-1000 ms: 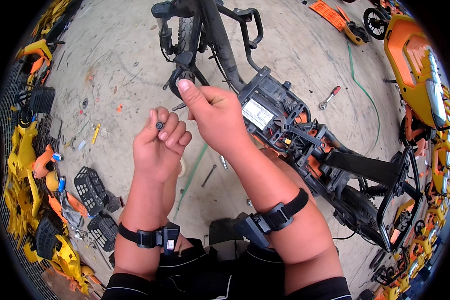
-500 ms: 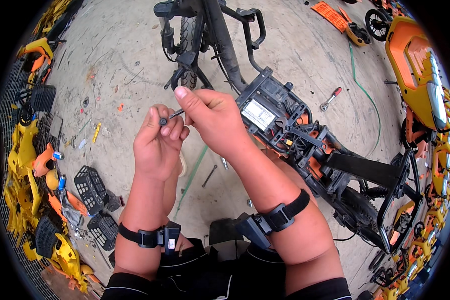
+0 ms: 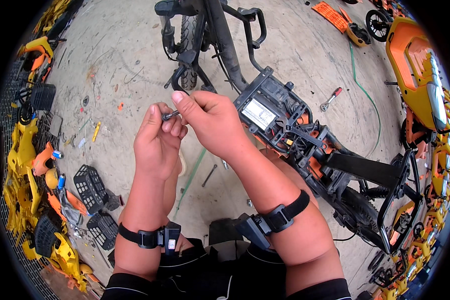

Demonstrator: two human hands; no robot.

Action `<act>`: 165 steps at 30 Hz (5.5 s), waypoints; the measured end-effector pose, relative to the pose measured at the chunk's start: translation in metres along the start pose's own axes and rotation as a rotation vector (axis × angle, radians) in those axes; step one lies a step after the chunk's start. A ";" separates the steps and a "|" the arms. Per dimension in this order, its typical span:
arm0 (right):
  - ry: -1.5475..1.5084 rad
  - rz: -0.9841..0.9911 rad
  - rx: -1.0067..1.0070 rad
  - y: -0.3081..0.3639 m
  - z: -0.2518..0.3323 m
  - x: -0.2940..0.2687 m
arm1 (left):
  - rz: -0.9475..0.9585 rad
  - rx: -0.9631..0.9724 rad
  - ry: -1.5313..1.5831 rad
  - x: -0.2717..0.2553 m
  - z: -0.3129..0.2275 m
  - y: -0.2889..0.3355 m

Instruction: The person connects wires and secures small metal components to the frame of an electric scooter. They use a hex key to tighten fasteners and handle various small parts on the floor.

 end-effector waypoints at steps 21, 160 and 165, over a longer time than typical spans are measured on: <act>0.395 -0.227 -0.124 -0.005 -0.013 -0.005 | -0.113 0.110 -0.211 -0.002 0.004 -0.003; 0.573 -0.289 0.000 0.093 -0.047 -0.045 | -0.135 -0.172 -0.971 0.048 0.064 0.034; 0.565 -0.308 0.018 0.099 -0.046 -0.049 | -0.121 -0.190 -0.971 0.049 0.070 0.034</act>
Point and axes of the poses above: each hand's wrist, its own y-axis away from the middle knuckle, its own x-axis out of the palm, z = x × y, the point moved 3 cm from there along -y, towards the middle knuckle, and after that the axes turned 6 degrees about z, right-handed, at the moved point
